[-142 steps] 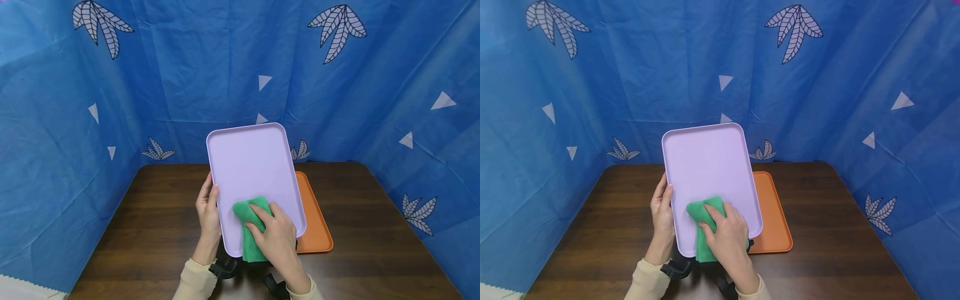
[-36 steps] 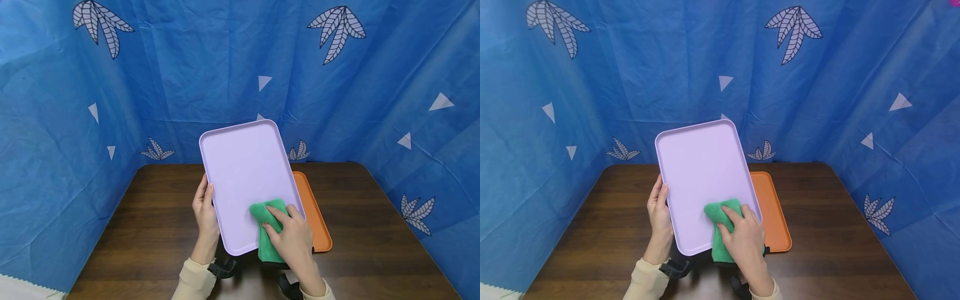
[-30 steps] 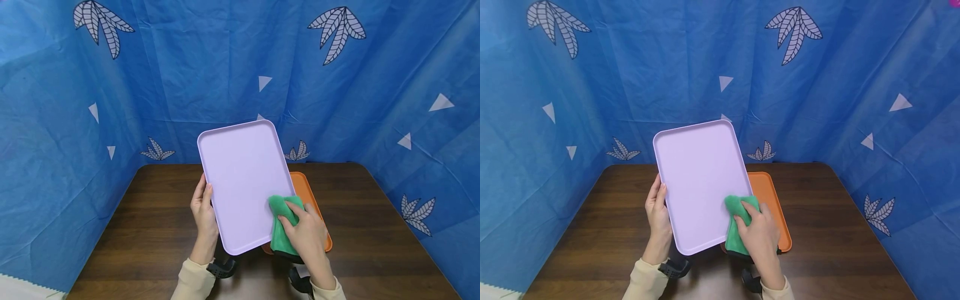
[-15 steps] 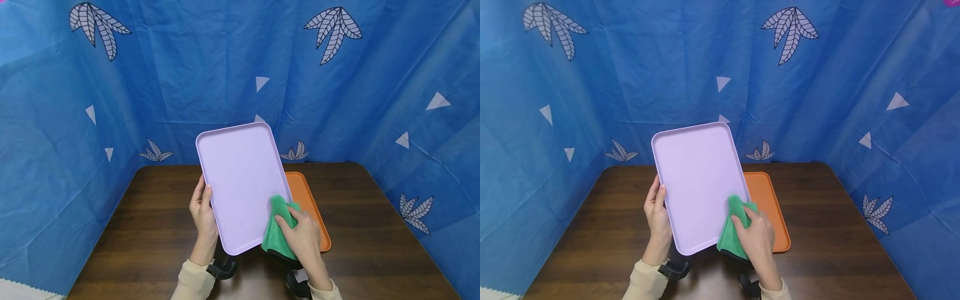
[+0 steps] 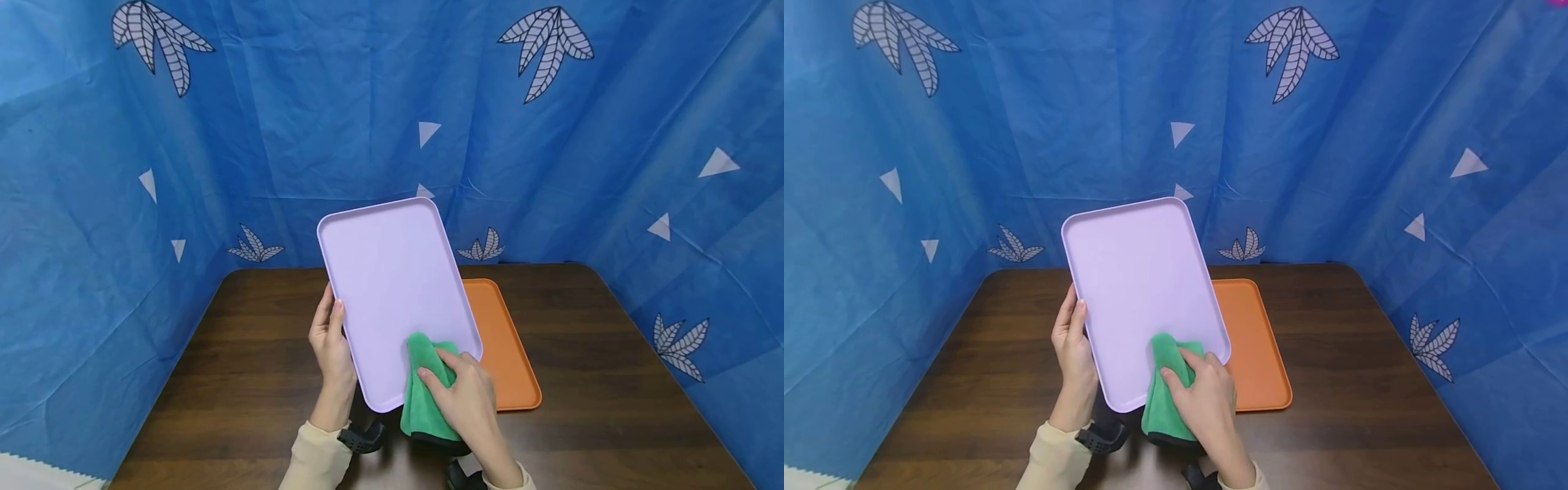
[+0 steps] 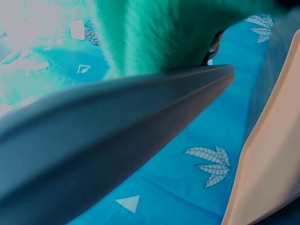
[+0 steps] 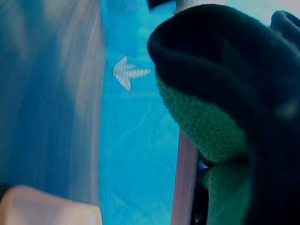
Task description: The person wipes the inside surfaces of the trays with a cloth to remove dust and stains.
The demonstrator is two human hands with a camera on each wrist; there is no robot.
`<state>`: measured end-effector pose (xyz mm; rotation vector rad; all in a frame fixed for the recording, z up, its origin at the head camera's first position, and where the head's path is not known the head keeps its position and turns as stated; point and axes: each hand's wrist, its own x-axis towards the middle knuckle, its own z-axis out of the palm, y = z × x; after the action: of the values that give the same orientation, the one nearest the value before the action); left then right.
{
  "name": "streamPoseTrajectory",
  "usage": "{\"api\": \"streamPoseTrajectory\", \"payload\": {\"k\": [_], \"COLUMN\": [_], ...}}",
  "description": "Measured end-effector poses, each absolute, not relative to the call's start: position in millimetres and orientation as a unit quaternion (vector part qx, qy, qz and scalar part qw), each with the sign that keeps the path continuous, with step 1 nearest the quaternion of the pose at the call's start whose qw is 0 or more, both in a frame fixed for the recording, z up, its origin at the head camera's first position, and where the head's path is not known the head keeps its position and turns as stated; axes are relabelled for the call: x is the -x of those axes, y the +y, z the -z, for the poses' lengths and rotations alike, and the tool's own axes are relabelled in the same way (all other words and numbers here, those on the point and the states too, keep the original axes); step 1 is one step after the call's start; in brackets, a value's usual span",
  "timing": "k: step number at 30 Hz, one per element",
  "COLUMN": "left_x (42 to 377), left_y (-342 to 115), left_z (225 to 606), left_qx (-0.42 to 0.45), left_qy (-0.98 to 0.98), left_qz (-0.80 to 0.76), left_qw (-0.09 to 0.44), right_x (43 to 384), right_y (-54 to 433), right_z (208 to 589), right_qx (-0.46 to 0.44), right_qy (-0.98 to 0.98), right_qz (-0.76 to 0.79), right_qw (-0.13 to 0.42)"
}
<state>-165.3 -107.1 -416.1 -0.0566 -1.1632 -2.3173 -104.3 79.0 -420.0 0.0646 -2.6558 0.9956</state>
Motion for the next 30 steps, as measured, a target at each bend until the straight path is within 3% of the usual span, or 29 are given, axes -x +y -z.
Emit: {"api": "streamPoseTrajectory", "payload": {"k": [9, 17, 30], "left_x": [168, 170, 168], "left_y": [-105, -106, -103], "left_z": [417, 417, 417], "left_qx": [0.011, -0.002, 0.003], "left_qy": [-0.417, -0.432, -0.445], "left_qz": [0.871, 0.866, 0.865], "left_qw": [0.260, 0.253, 0.231], "right_x": [87, 77, 74], "right_y": [51, 36, 32], "right_z": [418, 417, 416], "right_qx": [-0.107, -0.191, -0.231], "right_qy": [-0.925, -0.917, -0.909], "right_qz": [-0.324, -0.272, -0.201], "right_qw": [0.165, 0.219, 0.282]}}
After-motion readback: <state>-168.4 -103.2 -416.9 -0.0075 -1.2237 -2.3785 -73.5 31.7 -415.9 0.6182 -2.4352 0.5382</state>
